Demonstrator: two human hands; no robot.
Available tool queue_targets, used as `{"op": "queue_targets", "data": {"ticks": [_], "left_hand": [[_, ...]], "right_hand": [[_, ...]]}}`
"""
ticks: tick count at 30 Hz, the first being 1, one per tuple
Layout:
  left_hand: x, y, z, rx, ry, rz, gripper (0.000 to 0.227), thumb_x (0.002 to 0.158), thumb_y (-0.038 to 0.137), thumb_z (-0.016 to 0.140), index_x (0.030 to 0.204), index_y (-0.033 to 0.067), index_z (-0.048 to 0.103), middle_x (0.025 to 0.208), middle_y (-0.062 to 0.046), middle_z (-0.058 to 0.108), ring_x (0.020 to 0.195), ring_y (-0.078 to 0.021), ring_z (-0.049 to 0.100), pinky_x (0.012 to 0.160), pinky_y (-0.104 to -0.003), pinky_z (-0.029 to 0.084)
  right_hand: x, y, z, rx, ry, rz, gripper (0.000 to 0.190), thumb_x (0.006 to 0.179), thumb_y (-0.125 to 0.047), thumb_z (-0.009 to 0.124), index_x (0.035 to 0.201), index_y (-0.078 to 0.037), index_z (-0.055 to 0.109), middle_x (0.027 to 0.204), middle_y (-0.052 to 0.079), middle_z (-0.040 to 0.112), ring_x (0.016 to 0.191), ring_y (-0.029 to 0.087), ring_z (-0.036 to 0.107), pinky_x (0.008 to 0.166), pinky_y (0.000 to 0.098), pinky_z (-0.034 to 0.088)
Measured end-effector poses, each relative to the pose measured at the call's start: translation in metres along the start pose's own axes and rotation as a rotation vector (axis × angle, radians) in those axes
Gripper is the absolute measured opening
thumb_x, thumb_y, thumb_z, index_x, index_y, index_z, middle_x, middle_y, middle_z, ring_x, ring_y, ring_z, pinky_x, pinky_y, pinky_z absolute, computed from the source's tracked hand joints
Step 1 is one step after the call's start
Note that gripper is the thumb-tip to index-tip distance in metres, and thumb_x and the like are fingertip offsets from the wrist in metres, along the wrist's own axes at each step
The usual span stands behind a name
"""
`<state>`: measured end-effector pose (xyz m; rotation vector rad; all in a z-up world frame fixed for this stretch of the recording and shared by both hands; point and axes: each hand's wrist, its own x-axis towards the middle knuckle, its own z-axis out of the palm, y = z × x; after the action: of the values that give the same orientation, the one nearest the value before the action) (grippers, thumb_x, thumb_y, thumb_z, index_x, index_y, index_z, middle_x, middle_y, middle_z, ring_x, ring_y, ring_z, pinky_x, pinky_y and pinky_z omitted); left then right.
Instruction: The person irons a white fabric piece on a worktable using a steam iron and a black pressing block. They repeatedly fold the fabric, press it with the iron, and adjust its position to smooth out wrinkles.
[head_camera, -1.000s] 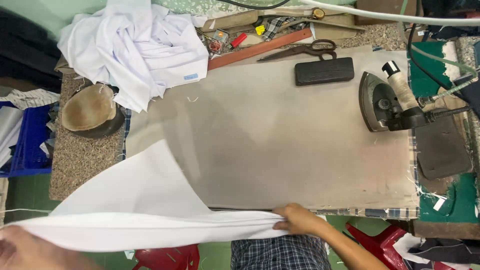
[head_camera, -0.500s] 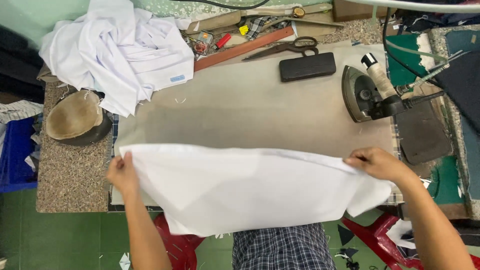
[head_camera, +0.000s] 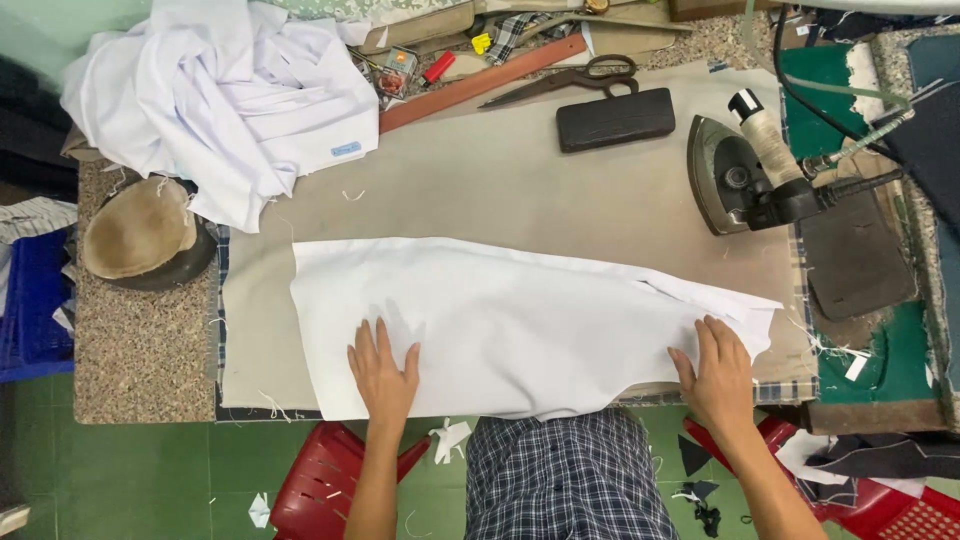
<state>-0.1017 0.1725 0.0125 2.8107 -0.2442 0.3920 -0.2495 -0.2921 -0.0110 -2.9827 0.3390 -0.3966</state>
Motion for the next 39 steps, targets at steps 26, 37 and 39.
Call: {"op": "queue_targets", "data": {"ticks": [26, 37, 39], "left_hand": [[0.053, -0.043, 0.04, 0.121, -0.522, -0.001, 0.067, 0.104, 0.052, 0.033, 0.162, 0.0185, 0.026, 0.168, -0.014, 0.02, 0.155, -0.0373, 0.015, 0.123, -0.059, 0.005], [0.096, -0.008, 0.086, 0.166, -0.454, 0.007, 0.071, 0.104, 0.054, 0.03, 0.163, 0.0162, 0.02, 0.169, -0.018, 0.012, 0.156, -0.0373, 0.009, 0.123, -0.06, 0.003], [0.07, 0.021, 0.101, 0.175, -0.346, 0.076, 0.073, 0.103, 0.054, 0.037, 0.162, 0.0121, 0.027, 0.167, -0.024, 0.019, 0.154, -0.0427, 0.016, 0.122, -0.063, 0.008]], "right_hand": [[0.027, -0.028, 0.079, -0.092, -0.278, -0.165, 0.078, 0.101, -0.061, 0.029, 0.161, -0.011, 0.032, 0.166, 0.018, 0.033, 0.155, 0.042, 0.027, 0.121, 0.0566, 0.026], [0.159, 0.009, 0.02, -0.207, 0.151, -0.208, 0.055, 0.108, -0.04, 0.055, 0.146, 0.0, 0.054, 0.155, 0.022, 0.055, 0.146, 0.035, 0.048, 0.121, 0.0516, 0.035], [0.18, 0.038, -0.002, -0.243, 0.241, -0.166, 0.057, 0.109, -0.038, 0.059, 0.148, 0.003, 0.05, 0.159, 0.023, 0.049, 0.148, 0.036, 0.041, 0.12, 0.0537, 0.035]]}}
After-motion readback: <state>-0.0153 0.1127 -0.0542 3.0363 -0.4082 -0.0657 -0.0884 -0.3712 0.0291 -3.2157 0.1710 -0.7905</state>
